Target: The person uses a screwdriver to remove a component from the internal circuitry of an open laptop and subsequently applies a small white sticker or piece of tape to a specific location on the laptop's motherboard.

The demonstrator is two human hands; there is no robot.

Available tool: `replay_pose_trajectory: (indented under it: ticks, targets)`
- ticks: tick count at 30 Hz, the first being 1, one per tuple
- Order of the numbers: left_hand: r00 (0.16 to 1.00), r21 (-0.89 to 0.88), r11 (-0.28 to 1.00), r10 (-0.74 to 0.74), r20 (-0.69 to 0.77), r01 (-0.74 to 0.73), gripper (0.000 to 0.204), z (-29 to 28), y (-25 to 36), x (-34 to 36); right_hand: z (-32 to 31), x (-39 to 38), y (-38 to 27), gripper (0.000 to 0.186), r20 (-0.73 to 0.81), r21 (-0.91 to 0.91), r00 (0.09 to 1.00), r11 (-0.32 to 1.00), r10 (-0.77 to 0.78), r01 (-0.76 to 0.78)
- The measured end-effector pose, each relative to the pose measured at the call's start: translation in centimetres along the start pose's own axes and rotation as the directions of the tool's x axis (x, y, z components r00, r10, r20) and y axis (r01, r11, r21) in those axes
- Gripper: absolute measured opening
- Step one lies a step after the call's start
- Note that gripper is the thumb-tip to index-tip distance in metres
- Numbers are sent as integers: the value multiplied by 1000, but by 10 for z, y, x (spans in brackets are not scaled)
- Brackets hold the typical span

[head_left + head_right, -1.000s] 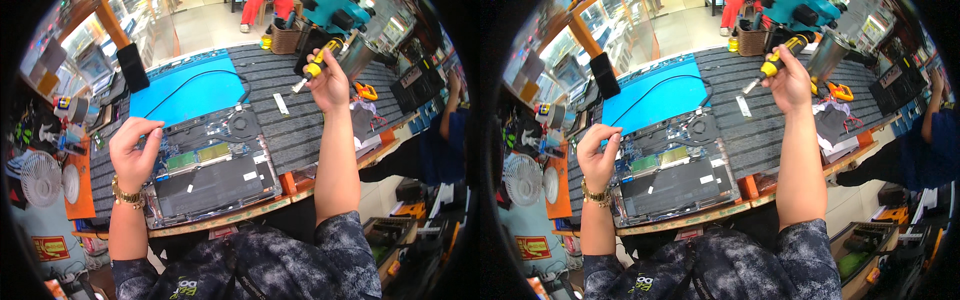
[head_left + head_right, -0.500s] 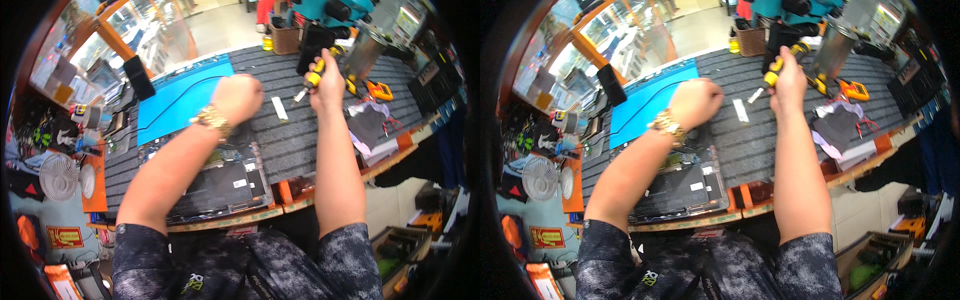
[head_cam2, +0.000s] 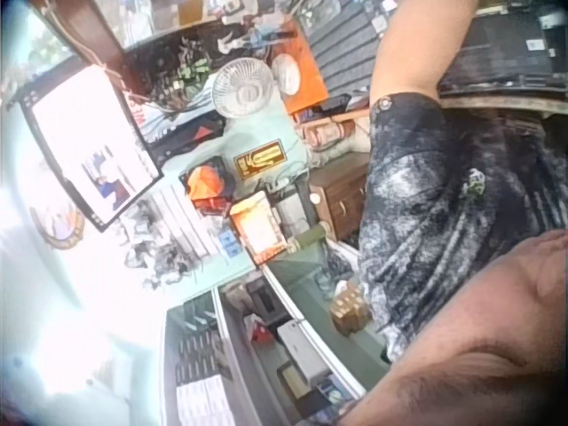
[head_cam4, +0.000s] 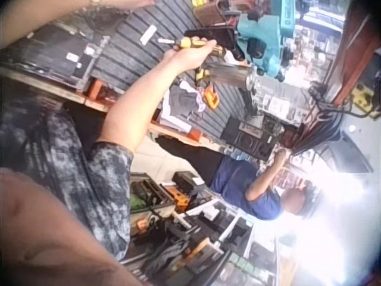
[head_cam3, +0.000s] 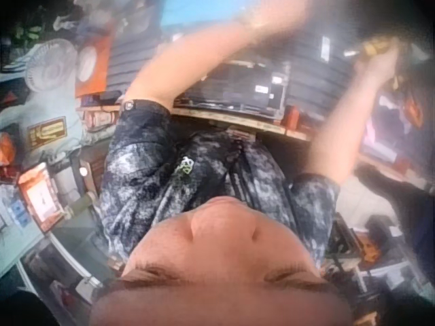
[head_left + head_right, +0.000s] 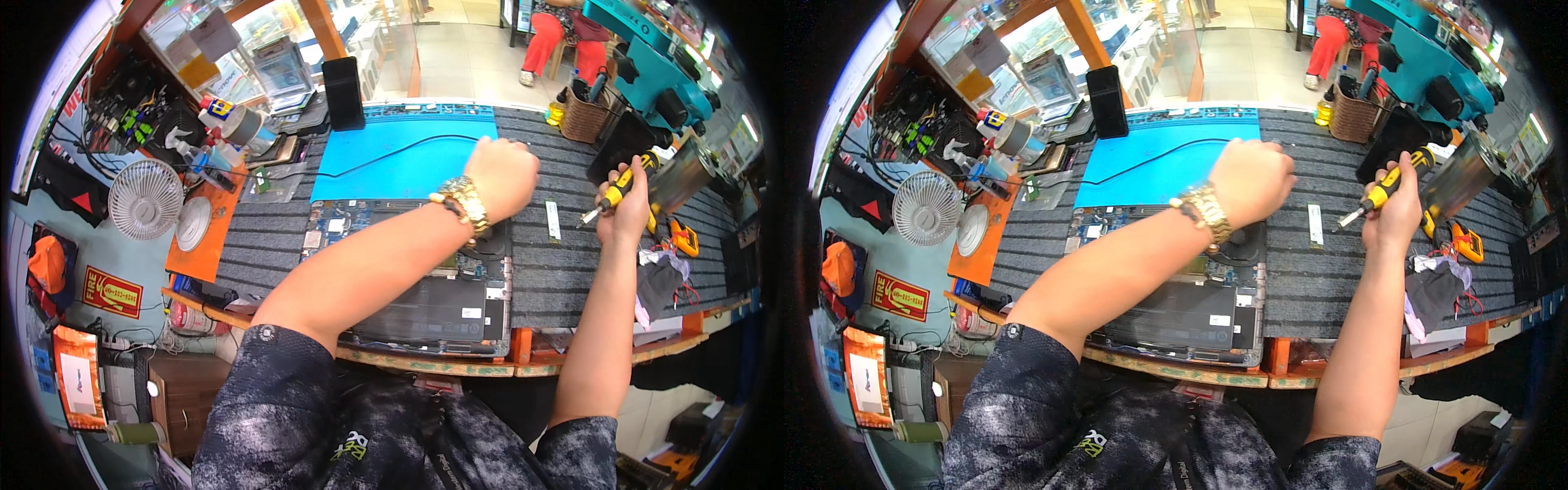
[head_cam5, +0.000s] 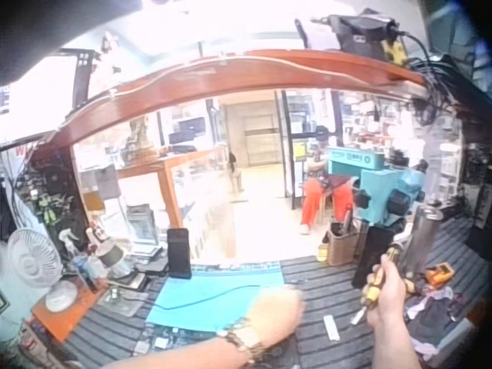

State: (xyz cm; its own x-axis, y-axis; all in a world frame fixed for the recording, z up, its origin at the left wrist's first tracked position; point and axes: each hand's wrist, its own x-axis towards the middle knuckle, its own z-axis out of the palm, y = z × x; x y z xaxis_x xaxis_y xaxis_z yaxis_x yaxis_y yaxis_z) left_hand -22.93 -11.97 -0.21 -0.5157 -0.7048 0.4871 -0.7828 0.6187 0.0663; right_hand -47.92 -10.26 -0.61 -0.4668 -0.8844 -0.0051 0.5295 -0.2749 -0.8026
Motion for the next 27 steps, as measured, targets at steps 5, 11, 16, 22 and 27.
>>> replay_pose_trajectory:
  ticks: [5,11,16,22,27]
  targets:
    - [932,34,965,-260,253,260,21,-56,-94,-33,-4,1,3,32,4,-35,1000,999,-4,4]
    - [926,-95,959,-226,303,266,33,-62,-104,-58,-4,5,8,34,44,-72,998,996,51,-47]
    - [883,-163,935,-225,411,314,43,-43,-39,-34,6,-5,9,52,56,-148,996,987,75,-66]
    - [929,-377,873,-194,316,310,34,-47,-15,-22,11,-12,9,57,322,93,945,991,64,-98]
    - [912,-740,556,-85,401,377,27,-86,1,-39,28,-36,6,59,386,194,919,981,-78,2]
